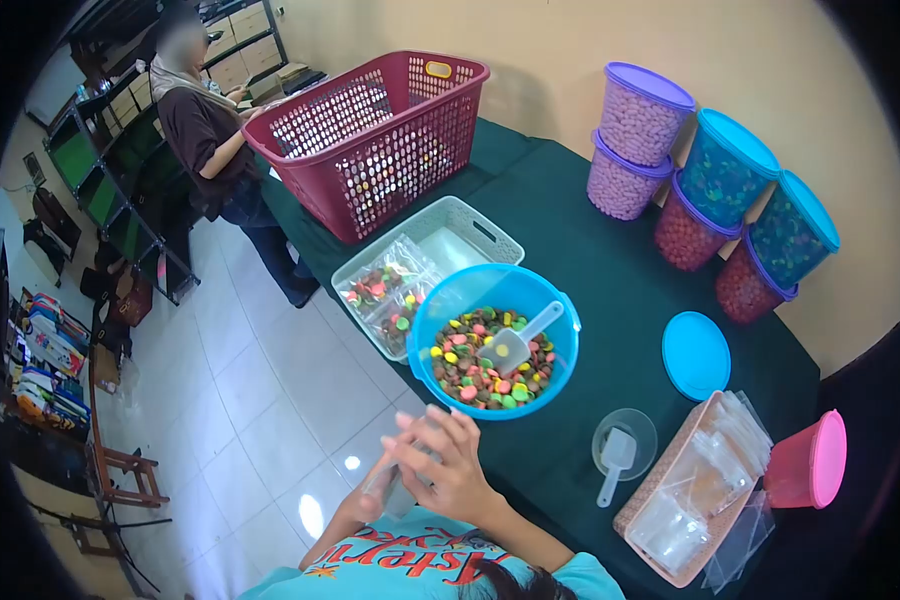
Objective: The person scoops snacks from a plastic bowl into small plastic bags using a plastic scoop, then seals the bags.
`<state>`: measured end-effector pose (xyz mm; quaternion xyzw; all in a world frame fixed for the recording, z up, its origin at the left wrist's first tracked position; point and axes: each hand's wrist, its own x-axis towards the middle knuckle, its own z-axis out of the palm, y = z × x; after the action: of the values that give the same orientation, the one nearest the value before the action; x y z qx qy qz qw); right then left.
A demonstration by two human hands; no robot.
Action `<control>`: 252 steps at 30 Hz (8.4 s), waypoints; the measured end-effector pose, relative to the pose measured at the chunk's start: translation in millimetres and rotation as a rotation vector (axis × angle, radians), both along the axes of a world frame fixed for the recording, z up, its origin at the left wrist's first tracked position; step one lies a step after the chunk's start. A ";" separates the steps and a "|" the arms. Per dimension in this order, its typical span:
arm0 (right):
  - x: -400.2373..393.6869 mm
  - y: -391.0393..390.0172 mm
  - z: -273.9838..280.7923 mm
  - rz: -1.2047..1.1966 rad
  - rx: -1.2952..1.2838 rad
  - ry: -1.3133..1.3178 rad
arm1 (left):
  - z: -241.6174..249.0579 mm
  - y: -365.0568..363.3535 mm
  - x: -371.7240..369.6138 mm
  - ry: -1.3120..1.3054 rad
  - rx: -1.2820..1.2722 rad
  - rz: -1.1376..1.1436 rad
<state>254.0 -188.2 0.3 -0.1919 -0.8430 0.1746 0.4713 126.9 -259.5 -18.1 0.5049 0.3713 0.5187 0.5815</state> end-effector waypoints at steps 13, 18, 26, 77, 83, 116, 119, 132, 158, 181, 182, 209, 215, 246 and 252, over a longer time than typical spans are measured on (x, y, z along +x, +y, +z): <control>-39.0 38.0 -33.4 -0.234 0.239 0.239 | 33.2 52.9 -42.4 -0.067 -0.065 -0.135; -48.8 58.2 -5.1 -0.299 0.328 0.355 | 40.8 82.4 -57.3 0.049 -0.009 -0.110; -33.3 76.3 30.0 -0.127 0.055 -0.030 | 55.8 115.5 -83.9 0.482 0.127 -0.171; -84.3 64.9 30.8 -0.623 -0.885 0.886 | 24.8 262.2 -145.8 0.230 0.254 -0.085; -70.4 68.2 36.1 -0.506 -0.999 0.793 | 48.8 228.0 -108.3 0.756 1.051 0.272; -3.2 114.6 56.2 0.015 -0.680 -0.266 | 51.8 159.0 -69.4 0.940 0.589 0.210; -11.1 112.3 66.0 -0.016 -0.778 -0.126 | 55.6 160.1 -65.2 0.890 0.543 0.209; -20.2 112.5 56.7 -0.099 -0.846 0.076 | 52.0 184.3 -76.0 0.757 0.583 0.029; 13.6 150.4 30.5 -0.675 -0.036 -1.154 | 10.8 212.3 -135.2 0.266 0.402 -0.262; -1.6 201.5 -10.1 -0.515 0.178 -1.173 | 4.9 153.6 -122.2 0.398 0.241 -0.136; -1.5 200.9 -10.7 -0.518 0.174 -1.173 | 4.4 153.8 -121.9 0.424 0.247 -0.129; 20.0 159.9 4.1 -0.116 -0.609 -1.174 | 9.2 197.4 -134.4 0.048 0.235 -0.217; 20.5 156.3 -5.6 -0.157 -0.831 -1.065 | 14.5 227.2 -138.5 0.195 0.330 -0.261; -72.5 105.3 133.3 -1.170 -0.246 -1.329 | 45.1 258.1 -109.5 0.448 0.596 -0.521; -35.0 133.3 99.3 -1.375 -0.160 -1.337 | 33.6 263.9 -135.9 0.505 0.477 -0.344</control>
<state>219.0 -54.9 99.6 -0.7354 -0.6263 -0.2284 -0.1218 -9.0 4.3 15.6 0.7927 0.2816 0.3447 0.4165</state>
